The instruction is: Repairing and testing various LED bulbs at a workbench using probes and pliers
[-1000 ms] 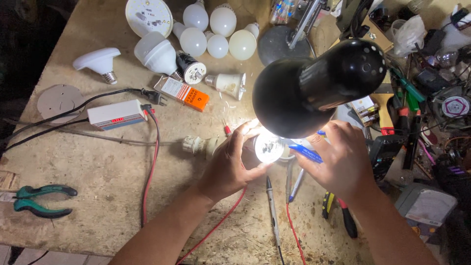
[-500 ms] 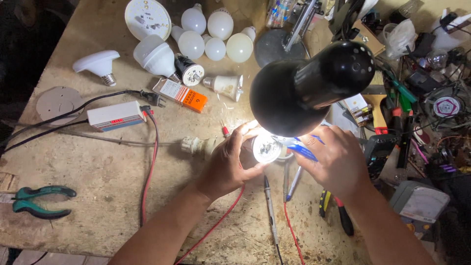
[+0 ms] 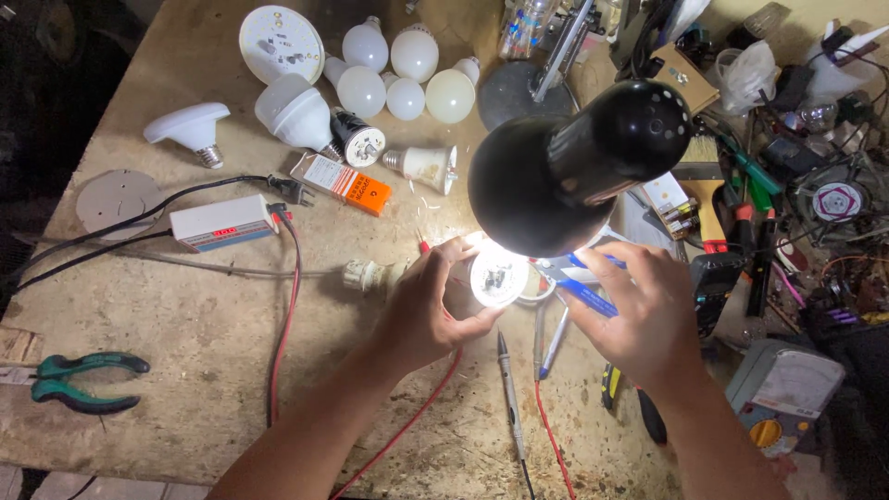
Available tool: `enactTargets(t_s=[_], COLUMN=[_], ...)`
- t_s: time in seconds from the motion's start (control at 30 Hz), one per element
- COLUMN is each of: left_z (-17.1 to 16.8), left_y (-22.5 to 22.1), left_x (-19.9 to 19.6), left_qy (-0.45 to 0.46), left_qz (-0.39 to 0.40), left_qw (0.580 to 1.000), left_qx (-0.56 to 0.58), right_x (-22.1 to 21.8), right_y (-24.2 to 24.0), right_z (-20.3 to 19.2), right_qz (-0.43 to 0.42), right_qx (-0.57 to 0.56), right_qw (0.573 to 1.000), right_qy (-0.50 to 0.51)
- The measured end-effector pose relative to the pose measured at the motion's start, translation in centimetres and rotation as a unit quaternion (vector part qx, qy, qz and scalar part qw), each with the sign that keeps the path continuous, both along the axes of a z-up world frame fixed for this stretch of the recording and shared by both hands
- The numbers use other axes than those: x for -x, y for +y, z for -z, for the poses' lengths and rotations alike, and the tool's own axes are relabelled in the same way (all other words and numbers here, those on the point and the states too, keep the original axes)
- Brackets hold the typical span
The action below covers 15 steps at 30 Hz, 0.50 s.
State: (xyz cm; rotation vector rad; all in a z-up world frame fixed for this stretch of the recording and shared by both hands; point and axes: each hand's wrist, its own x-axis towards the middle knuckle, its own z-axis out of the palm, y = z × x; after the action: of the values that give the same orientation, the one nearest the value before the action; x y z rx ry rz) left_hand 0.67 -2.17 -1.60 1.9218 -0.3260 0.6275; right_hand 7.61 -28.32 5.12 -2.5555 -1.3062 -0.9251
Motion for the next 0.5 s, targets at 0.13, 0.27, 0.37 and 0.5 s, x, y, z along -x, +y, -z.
enactTargets(t_s=[0.13,0.27,0.37,0.5], left_z=[1.3,-1.0,-4.1,-7.6], left_y=[0.3,-0.8,-1.1,-1.5], left_x=[-0.1,1.5,3.9,6.4], left_qy=[-0.048,-0.100,-0.100,-0.111], left_qz=[0.013,0.137,0.196,0.140], left_qw=[0.990,0.976,0.975,0.975], left_qx=[-0.130,-0.133,0.000,0.134], right_x=[2.2,5.2,7.6,10.3], right_y=[-1.2,-1.8,-3.0,-4.6], right_z=[1.3,1.2,1.4,2.0], right_qz=[0.070,0.134,0.183,0.211], right_qx=[-0.009,-0.032,-0.052,-0.099], right_qw=[0.997,0.986,0.971,0.959], right_qy=[0.014,0.096,0.145,0.163])
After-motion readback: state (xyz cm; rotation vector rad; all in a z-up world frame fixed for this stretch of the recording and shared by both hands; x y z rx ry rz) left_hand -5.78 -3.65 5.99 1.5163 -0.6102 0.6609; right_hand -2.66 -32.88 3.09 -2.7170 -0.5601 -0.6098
